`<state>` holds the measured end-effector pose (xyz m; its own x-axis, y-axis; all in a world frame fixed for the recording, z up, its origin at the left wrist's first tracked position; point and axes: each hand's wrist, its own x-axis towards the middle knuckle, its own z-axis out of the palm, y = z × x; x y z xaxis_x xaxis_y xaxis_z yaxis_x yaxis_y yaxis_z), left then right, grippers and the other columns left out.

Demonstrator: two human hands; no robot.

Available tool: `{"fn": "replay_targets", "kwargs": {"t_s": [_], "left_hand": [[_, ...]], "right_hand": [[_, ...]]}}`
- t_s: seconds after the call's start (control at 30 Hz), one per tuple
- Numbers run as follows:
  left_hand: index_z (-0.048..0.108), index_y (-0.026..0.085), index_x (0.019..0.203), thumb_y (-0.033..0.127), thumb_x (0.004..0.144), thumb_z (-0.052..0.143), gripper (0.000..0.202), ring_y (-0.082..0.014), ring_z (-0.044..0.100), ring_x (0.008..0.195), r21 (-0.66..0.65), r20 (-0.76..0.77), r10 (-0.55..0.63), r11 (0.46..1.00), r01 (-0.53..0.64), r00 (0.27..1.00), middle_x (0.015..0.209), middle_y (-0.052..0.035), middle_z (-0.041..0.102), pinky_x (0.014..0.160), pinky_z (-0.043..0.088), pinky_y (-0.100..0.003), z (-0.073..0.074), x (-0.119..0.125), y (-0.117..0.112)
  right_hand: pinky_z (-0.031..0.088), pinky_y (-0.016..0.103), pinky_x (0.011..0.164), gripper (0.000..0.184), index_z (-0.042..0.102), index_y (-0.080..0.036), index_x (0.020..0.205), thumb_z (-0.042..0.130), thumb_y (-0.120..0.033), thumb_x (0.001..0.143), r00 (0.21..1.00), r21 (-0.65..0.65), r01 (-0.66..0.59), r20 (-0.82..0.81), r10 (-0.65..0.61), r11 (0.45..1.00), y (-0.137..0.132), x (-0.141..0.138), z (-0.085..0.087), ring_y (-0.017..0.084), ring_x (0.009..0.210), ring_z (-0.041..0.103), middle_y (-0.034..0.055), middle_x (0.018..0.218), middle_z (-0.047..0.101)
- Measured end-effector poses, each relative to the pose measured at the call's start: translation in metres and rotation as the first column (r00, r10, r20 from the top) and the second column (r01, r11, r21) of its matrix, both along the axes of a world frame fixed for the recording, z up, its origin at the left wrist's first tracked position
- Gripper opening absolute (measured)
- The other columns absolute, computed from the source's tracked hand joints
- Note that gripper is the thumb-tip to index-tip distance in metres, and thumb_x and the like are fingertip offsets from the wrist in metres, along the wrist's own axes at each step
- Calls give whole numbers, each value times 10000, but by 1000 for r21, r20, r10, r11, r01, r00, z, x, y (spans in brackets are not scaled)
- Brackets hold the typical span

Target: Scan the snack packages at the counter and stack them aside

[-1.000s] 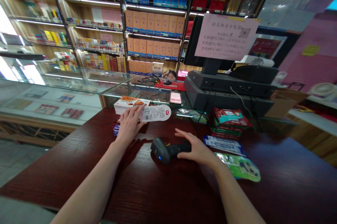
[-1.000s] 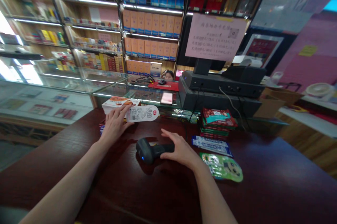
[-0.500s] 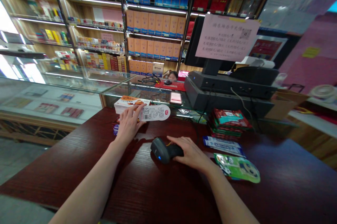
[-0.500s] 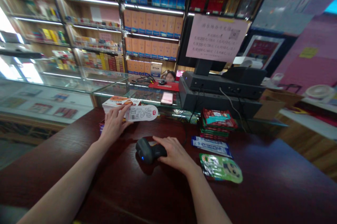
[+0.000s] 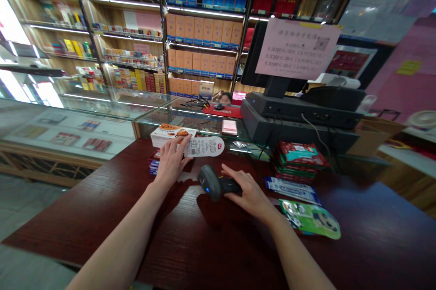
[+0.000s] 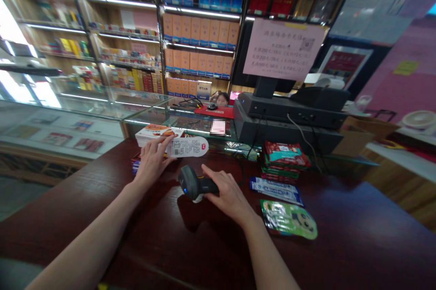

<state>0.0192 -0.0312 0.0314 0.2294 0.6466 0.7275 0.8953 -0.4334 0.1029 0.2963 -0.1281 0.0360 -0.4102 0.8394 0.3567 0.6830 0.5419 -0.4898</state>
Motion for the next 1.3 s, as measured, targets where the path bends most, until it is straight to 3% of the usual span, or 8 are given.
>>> {"fn": "replay_targets", "kwargs": {"t_s": [0.4, 0.9, 1.3], "left_hand": [[396, 242, 1504, 270, 812, 743, 774, -331, 474, 1223, 4, -13, -12, 1000, 12, 1000, 1371, -139, 542, 1057, 385, -477, -2, 2, 0], [409, 261, 1497, 276, 794, 766, 788, -331, 484, 1214, 22, -3, -8, 1000, 8, 1000, 1350, -129, 557, 1061, 379, -467, -4, 0, 3], [383, 264, 1510, 298, 815, 749, 786, -323, 483, 1213, 15, 34, -8, 1000, 8, 999, 1331, -125, 566, 1065, 368, -467, -5, -4, 5]], "right_hand": [[412, 454, 1009, 808, 269, -375, 1558, 664, -195, 878, 999, 32, 30, -12, -30, 999, -3, -5, 5, 265, 1156, 562, 41, 1367, 635], [381, 429, 1001, 860, 208, -405, 1565, 684, -195, 879, 1000, 11, -1, -2, 1, 1000, -1, -1, 0, 249, 1161, 551, 11, 1382, 626], [377, 404, 974, 789, 331, -348, 1540, 669, -175, 849, 995, -122, -23, 91, 35, 992, 5, 11, -14, 252, 1143, 563, 41, 1356, 645]]}}
